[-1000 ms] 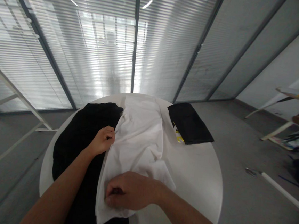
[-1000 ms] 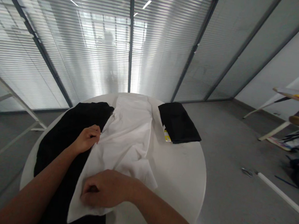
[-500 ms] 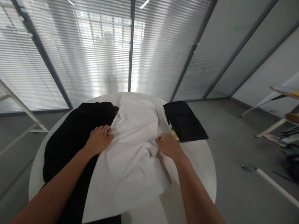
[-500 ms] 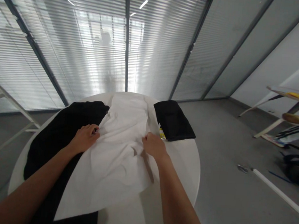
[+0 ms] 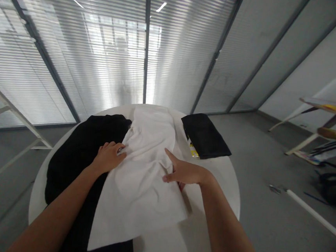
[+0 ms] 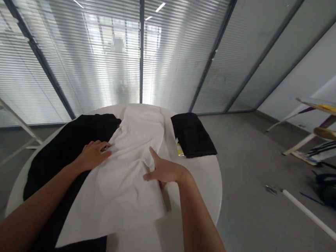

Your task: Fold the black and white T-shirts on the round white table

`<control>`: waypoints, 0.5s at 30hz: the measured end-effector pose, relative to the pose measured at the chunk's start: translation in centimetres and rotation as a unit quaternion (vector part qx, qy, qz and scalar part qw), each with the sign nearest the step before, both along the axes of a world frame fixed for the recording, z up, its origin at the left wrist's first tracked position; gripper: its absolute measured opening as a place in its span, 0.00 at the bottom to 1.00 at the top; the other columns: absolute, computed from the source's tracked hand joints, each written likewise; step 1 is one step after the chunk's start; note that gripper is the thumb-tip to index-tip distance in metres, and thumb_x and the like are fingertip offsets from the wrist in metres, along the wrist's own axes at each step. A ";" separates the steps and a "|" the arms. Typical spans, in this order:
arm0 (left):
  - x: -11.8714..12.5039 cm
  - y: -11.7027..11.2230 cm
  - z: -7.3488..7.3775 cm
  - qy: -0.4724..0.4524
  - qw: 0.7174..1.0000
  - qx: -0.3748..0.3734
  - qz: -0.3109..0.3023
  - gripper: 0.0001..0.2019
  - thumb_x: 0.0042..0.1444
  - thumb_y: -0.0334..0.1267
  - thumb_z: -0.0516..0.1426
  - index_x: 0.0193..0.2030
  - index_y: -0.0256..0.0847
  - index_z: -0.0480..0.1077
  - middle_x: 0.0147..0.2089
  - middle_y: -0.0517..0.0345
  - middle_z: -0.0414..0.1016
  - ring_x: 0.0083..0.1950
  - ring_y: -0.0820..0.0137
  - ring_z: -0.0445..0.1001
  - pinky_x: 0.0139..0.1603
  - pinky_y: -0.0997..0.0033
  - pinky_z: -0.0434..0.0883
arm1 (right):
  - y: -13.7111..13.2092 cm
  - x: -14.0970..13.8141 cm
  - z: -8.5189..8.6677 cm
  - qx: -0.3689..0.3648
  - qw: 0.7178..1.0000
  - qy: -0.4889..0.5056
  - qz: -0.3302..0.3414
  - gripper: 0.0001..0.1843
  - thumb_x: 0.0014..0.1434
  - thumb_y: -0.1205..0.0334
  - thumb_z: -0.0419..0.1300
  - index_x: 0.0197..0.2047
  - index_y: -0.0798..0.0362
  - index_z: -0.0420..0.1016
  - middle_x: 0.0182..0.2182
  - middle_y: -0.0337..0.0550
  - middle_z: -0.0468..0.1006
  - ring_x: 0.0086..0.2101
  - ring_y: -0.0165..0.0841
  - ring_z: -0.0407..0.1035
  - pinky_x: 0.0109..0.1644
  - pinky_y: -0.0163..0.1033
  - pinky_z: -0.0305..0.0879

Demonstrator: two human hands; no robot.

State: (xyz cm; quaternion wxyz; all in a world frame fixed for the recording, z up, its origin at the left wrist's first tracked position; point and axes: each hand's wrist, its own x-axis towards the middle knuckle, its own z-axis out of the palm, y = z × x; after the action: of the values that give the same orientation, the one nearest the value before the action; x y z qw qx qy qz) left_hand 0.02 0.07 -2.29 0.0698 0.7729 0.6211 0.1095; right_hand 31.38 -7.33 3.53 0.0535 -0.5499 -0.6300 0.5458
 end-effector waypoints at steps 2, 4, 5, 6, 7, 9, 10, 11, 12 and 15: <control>-0.1 0.1 -0.1 0.001 1.000 0.000 -0.002 0.22 0.58 0.52 0.50 0.54 0.46 0.71 0.48 0.49 0.72 0.51 0.54 0.68 0.52 0.53 0.61 | -0.2 0.1 0.4 -0.026 1.000 -0.001 0.016 0.60 0.56 0.54 0.64 0.72 0.48 0.18 0.33 0.43 0.80 0.21 0.30 0.71 0.27 0.37 0.71; -0.1 0.1 -0.1 0.002 1.000 -0.001 -0.004 0.22 0.58 0.52 0.50 0.54 0.46 0.71 0.48 0.49 0.72 0.52 0.54 0.68 0.52 0.53 0.61 | -0.5 0.2 1.0 -0.048 0.998 0.009 0.032 0.58 0.56 0.52 0.63 0.72 0.49 0.22 0.34 0.45 0.81 0.19 0.30 0.71 0.26 0.36 0.70; -0.1 0.0 -0.1 0.002 1.000 -0.002 -0.004 0.22 0.58 0.52 0.50 0.54 0.46 0.71 0.48 0.49 0.72 0.52 0.53 0.68 0.52 0.52 0.61 | -0.7 0.2 1.3 -0.058 0.997 0.019 0.043 0.58 0.55 0.52 0.64 0.73 0.50 0.24 0.34 0.45 0.81 0.18 0.30 0.71 0.25 0.35 0.70; -0.1 0.0 -0.1 0.001 1.000 -0.004 -0.005 0.22 0.58 0.53 0.50 0.54 0.46 0.71 0.48 0.49 0.72 0.52 0.53 0.68 0.52 0.52 0.61 | -0.8 0.3 1.7 -0.070 0.995 0.033 0.056 0.59 0.54 0.52 0.65 0.73 0.51 0.26 0.33 0.45 0.82 0.19 0.31 0.72 0.25 0.34 0.70; -0.2 0.0 0.0 0.000 1.000 -0.005 -0.006 0.22 0.58 0.53 0.49 0.54 0.46 0.71 0.48 0.49 0.72 0.52 0.53 0.68 0.52 0.52 0.61 | -1.0 0.5 2.0 -0.085 0.993 0.048 0.070 0.58 0.54 0.53 0.66 0.73 0.51 0.28 0.32 0.44 0.82 0.20 0.31 0.73 0.26 0.34 0.70; -0.2 0.1 0.1 -0.002 1.000 -0.007 -0.009 0.22 0.58 0.53 0.49 0.53 0.46 0.71 0.47 0.49 0.72 0.51 0.53 0.68 0.52 0.52 0.61 | -1.2 1.0 2.6 -0.116 0.987 0.067 0.092 0.57 0.53 0.54 0.67 0.73 0.52 0.32 0.27 0.39 0.81 0.22 0.33 0.76 0.28 0.33 0.70; -0.2 0.1 0.1 -0.002 1.000 -0.008 -0.010 0.22 0.58 0.53 0.49 0.53 0.46 0.71 0.47 0.49 0.72 0.51 0.53 0.68 0.52 0.52 0.61 | -1.2 1.2 2.8 -0.127 0.984 0.072 0.099 0.56 0.53 0.54 0.67 0.73 0.52 0.35 0.25 0.37 0.80 0.24 0.34 0.77 0.29 0.33 0.70; -0.2 0.1 0.1 -0.002 1.000 -0.011 -0.010 0.22 0.58 0.53 0.49 0.53 0.46 0.71 0.47 0.49 0.72 0.51 0.53 0.68 0.52 0.52 0.61 | -1.2 1.5 3.0 -0.134 0.983 0.075 0.102 0.55 0.53 0.54 0.67 0.73 0.52 0.37 0.24 0.35 0.79 0.25 0.34 0.77 0.30 0.33 0.70; -0.2 0.1 0.1 0.000 1.000 -0.013 -0.010 0.22 0.58 0.53 0.50 0.54 0.47 0.71 0.46 0.49 0.72 0.51 0.53 0.68 0.52 0.52 0.61 | -1.3 1.8 3.1 -0.138 0.982 0.076 0.107 0.54 0.52 0.54 0.68 0.72 0.52 0.40 0.22 0.34 0.78 0.25 0.34 0.77 0.31 0.32 0.70; 0.0 0.0 0.1 0.008 1.000 -0.010 -0.005 0.23 0.57 0.51 0.51 0.56 0.47 0.69 0.48 0.48 0.71 0.51 0.53 0.67 0.52 0.52 0.61 | -1.0 2.2 3.1 -0.131 0.980 0.093 0.118 0.49 0.52 0.51 0.68 0.70 0.53 0.49 0.20 0.33 0.77 0.24 0.34 0.77 0.31 0.33 0.69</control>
State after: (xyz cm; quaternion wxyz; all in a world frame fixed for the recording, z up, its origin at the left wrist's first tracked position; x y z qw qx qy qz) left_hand 0.00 0.10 -2.22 0.0726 0.7765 0.6185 0.0966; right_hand 33.58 -8.31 6.58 -0.0257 -0.4207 -0.6057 0.6749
